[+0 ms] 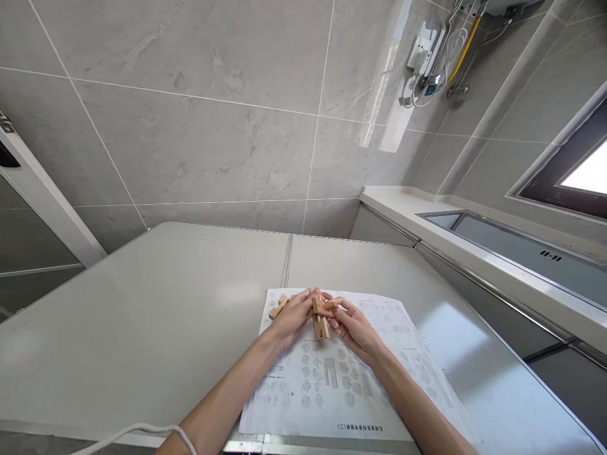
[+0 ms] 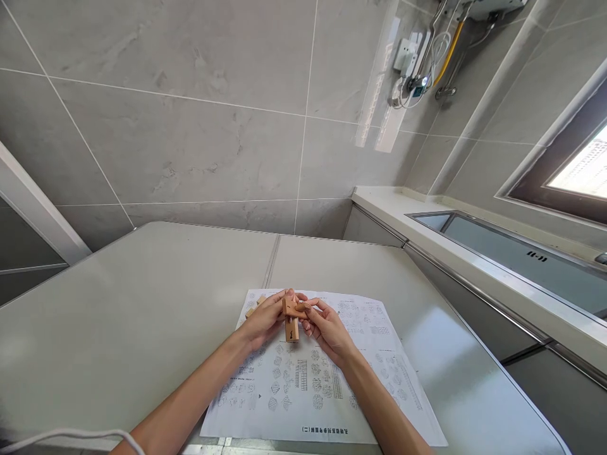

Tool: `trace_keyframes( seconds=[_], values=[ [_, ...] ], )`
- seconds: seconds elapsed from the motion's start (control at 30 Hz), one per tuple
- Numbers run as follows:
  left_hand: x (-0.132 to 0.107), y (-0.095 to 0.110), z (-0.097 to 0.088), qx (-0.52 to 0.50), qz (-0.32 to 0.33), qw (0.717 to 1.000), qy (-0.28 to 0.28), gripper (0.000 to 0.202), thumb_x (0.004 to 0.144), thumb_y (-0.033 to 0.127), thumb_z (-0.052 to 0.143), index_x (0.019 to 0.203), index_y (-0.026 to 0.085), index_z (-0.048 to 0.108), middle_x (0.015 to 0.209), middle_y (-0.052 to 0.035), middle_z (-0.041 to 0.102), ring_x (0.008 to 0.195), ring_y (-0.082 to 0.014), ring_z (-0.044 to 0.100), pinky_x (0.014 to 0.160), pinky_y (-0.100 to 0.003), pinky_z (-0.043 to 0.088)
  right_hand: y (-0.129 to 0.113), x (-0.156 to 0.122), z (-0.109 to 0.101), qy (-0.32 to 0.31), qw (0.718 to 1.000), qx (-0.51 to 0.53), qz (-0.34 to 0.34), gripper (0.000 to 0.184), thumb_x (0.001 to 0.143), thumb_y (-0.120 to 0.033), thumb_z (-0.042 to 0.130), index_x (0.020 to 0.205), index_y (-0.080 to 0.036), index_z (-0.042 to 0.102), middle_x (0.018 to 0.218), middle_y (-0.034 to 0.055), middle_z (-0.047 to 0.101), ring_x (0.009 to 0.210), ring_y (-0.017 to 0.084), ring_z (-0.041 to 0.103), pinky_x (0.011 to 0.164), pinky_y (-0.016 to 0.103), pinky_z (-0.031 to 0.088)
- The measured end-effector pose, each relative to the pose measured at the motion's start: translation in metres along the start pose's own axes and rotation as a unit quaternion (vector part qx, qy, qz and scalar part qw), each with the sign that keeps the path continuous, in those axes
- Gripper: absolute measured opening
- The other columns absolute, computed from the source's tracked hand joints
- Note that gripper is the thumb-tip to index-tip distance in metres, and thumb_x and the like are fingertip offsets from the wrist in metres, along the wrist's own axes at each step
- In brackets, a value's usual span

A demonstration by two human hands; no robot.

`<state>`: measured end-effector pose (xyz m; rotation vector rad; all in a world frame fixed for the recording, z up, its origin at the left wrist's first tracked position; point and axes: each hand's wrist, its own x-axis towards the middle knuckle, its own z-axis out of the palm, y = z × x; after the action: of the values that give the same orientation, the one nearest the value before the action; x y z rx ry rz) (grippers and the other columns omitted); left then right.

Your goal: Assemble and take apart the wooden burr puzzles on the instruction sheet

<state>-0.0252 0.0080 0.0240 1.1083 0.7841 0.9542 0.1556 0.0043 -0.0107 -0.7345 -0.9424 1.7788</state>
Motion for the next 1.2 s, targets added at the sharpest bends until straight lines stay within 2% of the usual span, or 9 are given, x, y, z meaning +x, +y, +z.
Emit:
trace_keyframes(
  seconds=[0.13,0.23,0.3,0.4,0.67,0.87,1.0,1.1,1.2],
  values=[
    [0.000,-0.004,0.007,0.066,0.063,0.994,0.059,0.047,0.100,0.065,0.055,0.109,0.022,0.071,0.104,-0.0064,0.074,0.099,-0.0244,0.067,0.097,-0.036,0.047,0.001,0.002,-0.004,0.005,0.999,0.035,0.012,0.040,0.076,-0.046,0.094,0.097,-0.021,0.072,0.073,-0.0038,0.054,0.060,0.008,0.044,0.054,0.018,0.044],
    [-0.005,-0.005,0.010,0.121,0.110,0.983,0.084,0.044,0.101,0.063,0.055,0.116,0.026,0.071,0.102,-0.0044,0.073,0.101,-0.0254,0.063,0.100,-0.036,0.043,0.002,0.003,-0.008,0.002,0.999,0.048,0.021,0.038,0.076,-0.047,0.094,0.086,-0.020,0.069,0.067,-0.0054,0.046,0.056,0.008,0.039,0.051,0.017,0.042],
    [-0.009,-0.004,0.011,0.189,0.151,0.965,0.096,0.043,0.103,0.061,0.051,0.116,0.027,0.072,0.101,-0.0050,0.073,0.099,-0.0268,0.063,0.098,-0.037,0.043,0.003,0.002,-0.008,-0.002,0.998,0.051,0.028,0.039,0.075,-0.048,0.094,0.080,-0.020,0.067,0.064,-0.0059,0.043,0.055,0.008,0.036,0.049,0.017,0.041],
    [-0.012,-0.004,0.012,0.271,0.194,0.935,0.120,0.045,0.106,0.059,0.043,0.114,0.026,0.073,0.096,-0.0063,0.073,0.094,-0.0278,0.065,0.092,-0.037,0.044,0.004,0.001,-0.007,-0.009,0.998,0.048,0.036,0.039,0.077,-0.048,0.094,0.085,-0.020,0.069,0.064,-0.0059,0.043,0.056,0.008,0.038,0.051,0.018,0.042],
    [-0.010,-0.006,0.013,0.261,0.186,0.939,0.125,0.050,0.109,0.055,0.034,0.099,0.024,0.072,0.078,-0.0033,0.068,0.073,-0.0228,0.060,0.079,-0.034,0.043,0.012,0.000,-0.005,-0.008,0.999,0.033,0.041,0.038,0.080,-0.047,0.092,0.098,-0.019,0.074,0.071,-0.0045,0.054,0.057,0.007,0.044,0.057,0.018,0.046],
    [-0.008,-0.009,0.013,0.213,0.165,0.953,0.136,0.051,0.106,0.064,0.036,0.098,0.024,0.066,0.069,-0.0007,0.061,0.069,-0.0214,0.058,0.074,-0.033,0.044,0.015,-0.001,-0.001,-0.008,0.999,0.009,0.030,0.034,0.079,-0.046,0.092,0.090,-0.020,0.073,0.070,-0.0029,0.062,0.058,0.009,0.052,0.058,0.022,0.047],
    [-0.006,-0.011,0.012,0.172,0.139,0.964,0.145,0.058,0.104,0.072,0.030,0.106,0.023,0.062,0.082,-0.0019,0.064,0.069,-0.0192,0.057,0.067,-0.031,0.044,0.017,0.000,0.004,-0.004,1.000,0.011,0.028,0.034,0.079,-0.046,0.092,0.093,-0.020,0.075,0.071,-0.0016,0.065,0.060,0.011,0.056,0.059,0.023,0.049],
    [-0.007,-0.010,0.012,0.130,0.104,0.981,0.103,0.064,0.104,0.074,0.028,0.114,0.021,0.063,0.083,-0.0016,0.062,0.064,-0.0165,0.053,0.062,-0.030,0.043,0.016,0.002,0.004,0.005,0.999,0.020,0.029,0.037,0.081,-0.048,0.090,0.098,-0.018,0.076,0.077,0.0028,0.070,0.071,0.015,0.064,0.067,0.025,0.053],
    [-0.010,-0.008,0.012,0.128,0.099,0.985,0.051,0.056,0.102,0.067,0.047,0.131,0.022,0.061,0.094,-0.0048,0.066,0.080,-0.0194,0.062,0.075,-0.032,0.049,0.014,0.003,0.001,0.025,0.999,0.031,0.025,0.033,0.079,-0.044,0.091,0.094,-0.019,0.076,0.084,0.0045,0.073,0.079,0.018,0.067,0.071,0.026,0.055]
  ],
)
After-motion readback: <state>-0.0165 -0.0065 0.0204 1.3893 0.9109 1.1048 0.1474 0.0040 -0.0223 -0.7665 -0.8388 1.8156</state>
